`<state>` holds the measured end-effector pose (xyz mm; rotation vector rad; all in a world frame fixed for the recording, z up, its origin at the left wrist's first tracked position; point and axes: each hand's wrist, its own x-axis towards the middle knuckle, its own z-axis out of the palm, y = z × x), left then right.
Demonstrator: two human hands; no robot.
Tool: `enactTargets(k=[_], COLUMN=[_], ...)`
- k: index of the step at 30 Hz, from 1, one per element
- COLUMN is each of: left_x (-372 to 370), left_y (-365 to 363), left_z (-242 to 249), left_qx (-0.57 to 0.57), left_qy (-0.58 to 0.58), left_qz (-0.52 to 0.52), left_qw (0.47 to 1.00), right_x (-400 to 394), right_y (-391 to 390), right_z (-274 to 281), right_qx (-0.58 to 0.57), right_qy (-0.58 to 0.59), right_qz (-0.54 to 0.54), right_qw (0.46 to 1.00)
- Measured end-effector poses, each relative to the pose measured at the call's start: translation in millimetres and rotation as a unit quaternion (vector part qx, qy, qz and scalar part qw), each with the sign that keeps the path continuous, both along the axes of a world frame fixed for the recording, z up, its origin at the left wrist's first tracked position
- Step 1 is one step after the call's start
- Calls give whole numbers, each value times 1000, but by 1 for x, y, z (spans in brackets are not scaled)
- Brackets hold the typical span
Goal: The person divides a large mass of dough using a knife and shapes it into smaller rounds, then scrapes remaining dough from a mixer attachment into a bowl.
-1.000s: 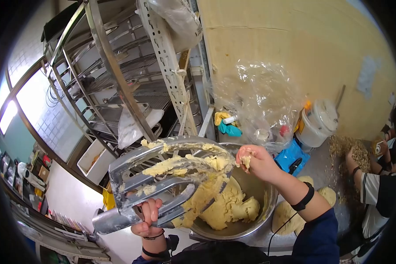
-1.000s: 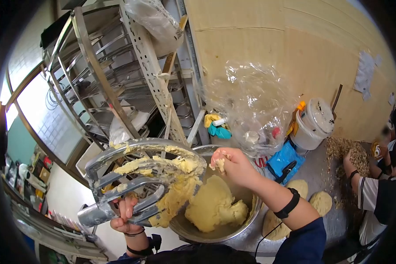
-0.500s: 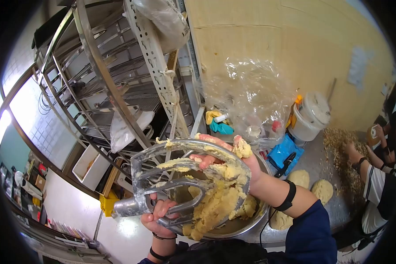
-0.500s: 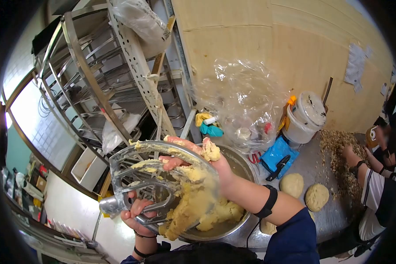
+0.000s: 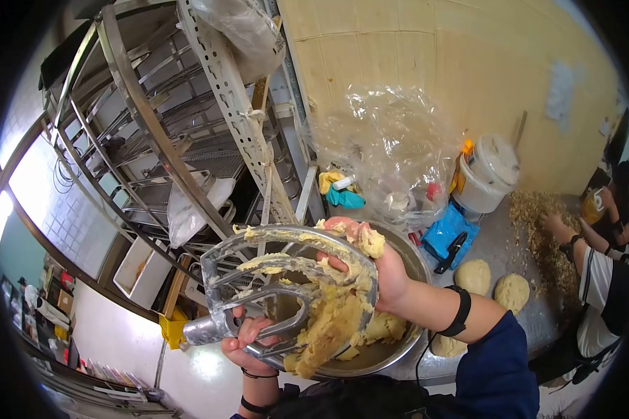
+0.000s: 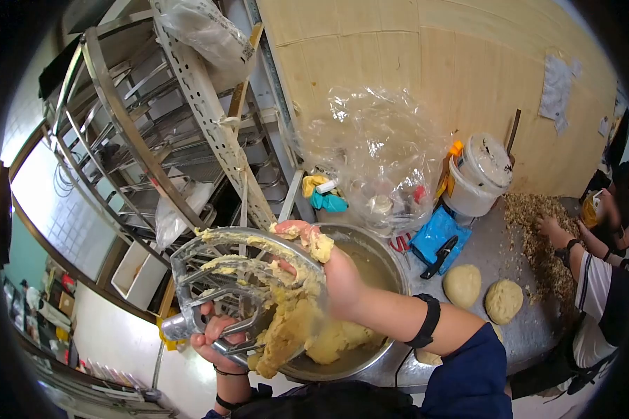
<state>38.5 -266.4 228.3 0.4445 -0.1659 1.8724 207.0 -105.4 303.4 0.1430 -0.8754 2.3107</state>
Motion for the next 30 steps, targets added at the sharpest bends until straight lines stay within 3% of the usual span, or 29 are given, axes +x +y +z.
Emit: enactTargets(k=[6, 8, 12, 14, 17, 20, 24, 26, 30], left_x=[-4, -6, -13, -13, -13, -13, -9, -7, 0], left_y=[-3, -4, -5, -5, -5, -5, -4, -4, -4], left_z=[0, 0, -7, -5, -4, -4, -2, 0, 6], left_qx=[-20, -24, 7, 9, 10, 5, -12, -22, -42], left_qy=[59, 76, 135, 140, 150, 162, 192, 214, 265], left_qz=[54, 68, 111, 114, 119, 123, 144, 163, 193], left_qw=[997, 995, 985, 984, 982, 979, 971, 963, 944], right_x=[4, 4, 13, 20, 25, 25, 25, 24, 25], right_y=[13, 18, 46, 58, 60, 52, 60, 63, 71], right_z=[-11, -10, -42, -59, -48, -37, -37, -30, -10], right_qx=[4, -42, 58, 155, 123, 132, 212, 304, 331], right_qy=[-111, -184, -285, -378, -457, -372, -349, -316, -297], right_qz=[-116, -139, -103, -71, -66, -66, -84, -140, -125], right_qw=[987, 972, 951, 910, 879, 916, 909, 888, 887])
